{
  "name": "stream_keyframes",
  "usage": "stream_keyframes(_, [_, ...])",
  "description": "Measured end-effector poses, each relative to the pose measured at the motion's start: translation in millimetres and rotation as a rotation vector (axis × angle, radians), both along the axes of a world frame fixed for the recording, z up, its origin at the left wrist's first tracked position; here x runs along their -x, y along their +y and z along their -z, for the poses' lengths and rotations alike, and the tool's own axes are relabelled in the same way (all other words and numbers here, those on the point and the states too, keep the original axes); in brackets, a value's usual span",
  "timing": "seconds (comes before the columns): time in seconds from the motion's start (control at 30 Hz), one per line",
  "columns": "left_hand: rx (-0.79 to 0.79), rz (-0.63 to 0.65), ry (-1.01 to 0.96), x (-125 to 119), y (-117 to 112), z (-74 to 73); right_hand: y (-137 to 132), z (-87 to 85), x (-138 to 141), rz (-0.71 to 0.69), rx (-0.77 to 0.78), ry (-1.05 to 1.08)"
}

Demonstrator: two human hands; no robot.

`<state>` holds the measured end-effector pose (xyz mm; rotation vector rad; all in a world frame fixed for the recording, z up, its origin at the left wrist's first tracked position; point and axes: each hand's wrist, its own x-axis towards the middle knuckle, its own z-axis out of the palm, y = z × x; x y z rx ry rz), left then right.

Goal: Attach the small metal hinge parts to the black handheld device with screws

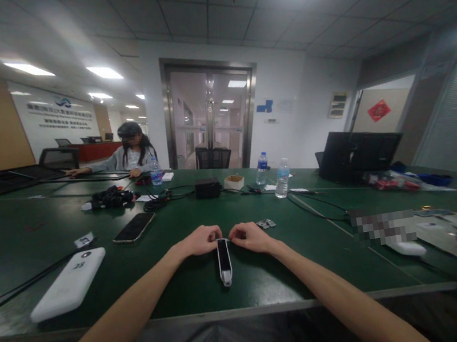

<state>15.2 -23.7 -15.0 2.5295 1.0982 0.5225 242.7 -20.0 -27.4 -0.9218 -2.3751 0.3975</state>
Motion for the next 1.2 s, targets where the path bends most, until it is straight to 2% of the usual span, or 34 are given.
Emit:
stream_keyframes(0.17, [0.044,0.001,0.006,0,1,-0.3,1,1.7,1,0.003,-0.011,0.018])
stream_keyframes(0.5, [0.035,-0.006,0.021,-1,-3,-4.5,-2,1.2,5,0.023,-0.042,-0.005])
stream_keyframes(0.73, [0.006,0.005,0.014,-1,-1,-2.0,-1,-1.4,6,-0.004,-0.085,-0.021])
stream_keyframes(0.8, [0.000,0.006,0.009,-1,0,-1.2,6,-2.0,0,0.029,-0.146,-0.050])
stream_keyframes(0.9, [0.002,0.003,0.008,-1,-1,-1.9,19,-0.4,-13,0.153,-0.221,-0.133])
stream_keyframes(1.03, [0.037,-0.005,0.011,-1,-3,-4.8,32,4.5,-26,0.301,-0.211,-0.291])
stream_keyframes(1.2, [0.038,-0.003,0.009,-1,-3,-5.1,36,7.9,-29,0.329,-0.175,-0.390])
